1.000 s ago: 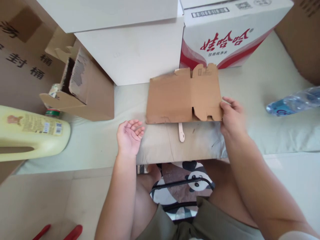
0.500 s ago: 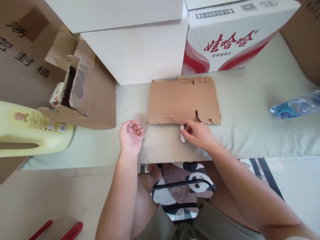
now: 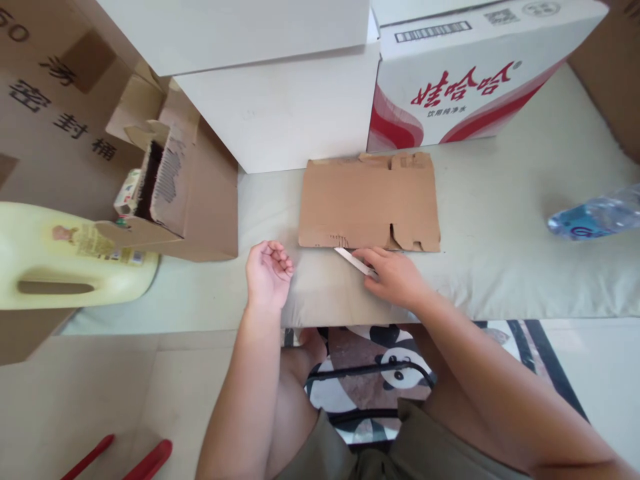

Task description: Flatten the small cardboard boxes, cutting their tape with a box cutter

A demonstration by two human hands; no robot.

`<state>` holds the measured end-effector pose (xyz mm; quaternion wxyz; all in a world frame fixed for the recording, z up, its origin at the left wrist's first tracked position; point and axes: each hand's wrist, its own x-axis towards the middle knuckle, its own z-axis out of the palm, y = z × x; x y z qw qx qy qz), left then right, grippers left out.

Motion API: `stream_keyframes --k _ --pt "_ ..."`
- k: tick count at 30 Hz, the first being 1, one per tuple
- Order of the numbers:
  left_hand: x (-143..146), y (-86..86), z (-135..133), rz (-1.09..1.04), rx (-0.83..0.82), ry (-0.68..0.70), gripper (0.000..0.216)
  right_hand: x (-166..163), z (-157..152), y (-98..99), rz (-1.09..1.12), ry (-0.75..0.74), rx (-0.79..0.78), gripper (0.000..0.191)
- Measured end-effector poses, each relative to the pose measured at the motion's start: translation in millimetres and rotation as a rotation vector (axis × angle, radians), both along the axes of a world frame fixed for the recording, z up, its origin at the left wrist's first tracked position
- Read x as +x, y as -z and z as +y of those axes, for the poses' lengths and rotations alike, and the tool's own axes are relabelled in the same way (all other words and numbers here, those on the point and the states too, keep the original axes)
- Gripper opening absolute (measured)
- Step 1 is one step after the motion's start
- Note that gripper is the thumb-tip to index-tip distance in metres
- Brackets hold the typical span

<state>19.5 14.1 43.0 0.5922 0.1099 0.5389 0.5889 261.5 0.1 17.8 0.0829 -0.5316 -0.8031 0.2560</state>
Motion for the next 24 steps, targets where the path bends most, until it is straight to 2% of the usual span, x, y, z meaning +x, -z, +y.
stream_keyframes --k 5,10,16,21,24 --pt "2.7 -8.4 -5.9 0.007 0.014 0.018 0.021 -1.1 -1.3 -1.4 -0.017 -0.071 0.003 0.041" --pt "-0.2 -16.8 -17.7 0.003 0.052 0.030 0.026 -4.8 -4.5 -3.4 -0.025 0.002 -0.017 0.034" --pt "-2.4 -26.8 -31.2 -0.002 0.063 0.055 0.043 -8.1 -8.4 -4.6 -0.056 0.017 -0.024 0.029" --pt "-4.1 -32.8 -47.0 0.109 0.066 0.046 0.052 -8.6 -12.1 -1.1 -0.054 0.030 0.007 0.028" --pt "-10.2 -40.4 -57.5 0.233 0.200 0.013 0.055 -7.8 -15.8 4.4 -0.049 0.017 0.061 0.027"
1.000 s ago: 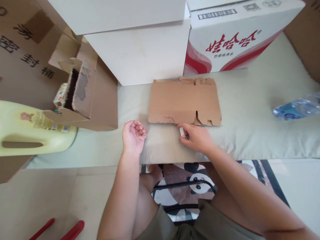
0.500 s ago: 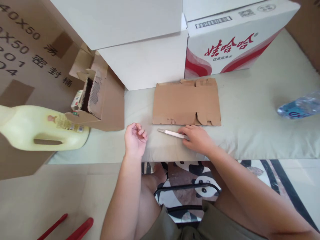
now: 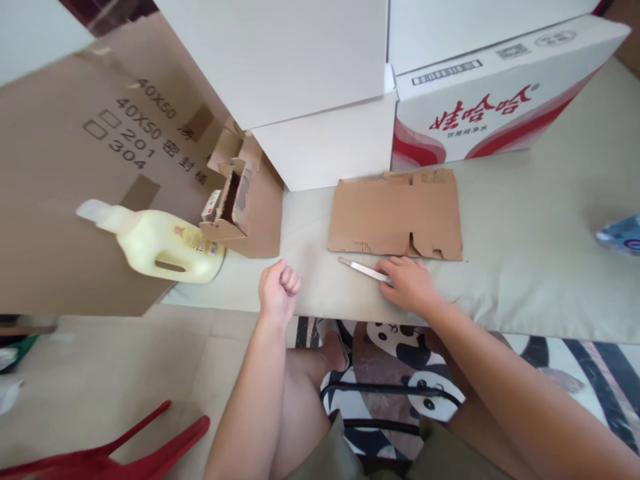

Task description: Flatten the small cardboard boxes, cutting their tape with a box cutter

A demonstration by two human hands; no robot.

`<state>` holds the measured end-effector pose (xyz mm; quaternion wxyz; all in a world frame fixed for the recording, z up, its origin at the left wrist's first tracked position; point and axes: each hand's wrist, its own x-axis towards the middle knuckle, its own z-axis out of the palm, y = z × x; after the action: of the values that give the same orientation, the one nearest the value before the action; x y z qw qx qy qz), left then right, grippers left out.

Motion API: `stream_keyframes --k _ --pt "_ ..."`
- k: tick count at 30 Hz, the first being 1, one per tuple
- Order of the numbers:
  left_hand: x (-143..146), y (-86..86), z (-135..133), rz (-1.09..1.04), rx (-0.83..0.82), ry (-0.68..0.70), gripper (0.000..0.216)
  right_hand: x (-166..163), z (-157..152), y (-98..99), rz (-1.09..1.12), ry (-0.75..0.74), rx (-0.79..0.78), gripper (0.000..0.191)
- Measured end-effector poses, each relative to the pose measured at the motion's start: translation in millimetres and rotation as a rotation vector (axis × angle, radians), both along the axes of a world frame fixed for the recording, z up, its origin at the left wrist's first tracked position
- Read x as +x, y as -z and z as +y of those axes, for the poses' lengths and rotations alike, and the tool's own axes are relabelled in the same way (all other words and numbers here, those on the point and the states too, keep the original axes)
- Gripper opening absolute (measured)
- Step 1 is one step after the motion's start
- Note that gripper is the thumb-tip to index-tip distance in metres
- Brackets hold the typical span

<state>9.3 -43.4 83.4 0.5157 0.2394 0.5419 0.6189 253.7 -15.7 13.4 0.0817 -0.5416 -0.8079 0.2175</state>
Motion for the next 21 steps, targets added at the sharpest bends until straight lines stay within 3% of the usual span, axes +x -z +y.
stream_keyframes --k 4,11,15,21 --pt "-16.8 -21.7 -3.0 0.147 0.171 -0.008 0.058 -1.9 -5.6 11.4 -0.014 0.016 0.081 0.026" --pt "-52.3 -61.1 18.8 0.522 0.284 0.070 0.054 -9.6 -9.8 23.9 -0.031 0.048 0.255 0.020" --pt "-68.0 -81.5 49.0 0.909 0.317 0.026 0.044 -9.6 -10.2 24.9 -0.032 0.048 0.281 0.019" --pt "-101.8 -103.0 119.2 1.546 0.086 -0.085 0.025 -10.0 -11.2 25.2 -0.039 0.048 0.320 0.017"
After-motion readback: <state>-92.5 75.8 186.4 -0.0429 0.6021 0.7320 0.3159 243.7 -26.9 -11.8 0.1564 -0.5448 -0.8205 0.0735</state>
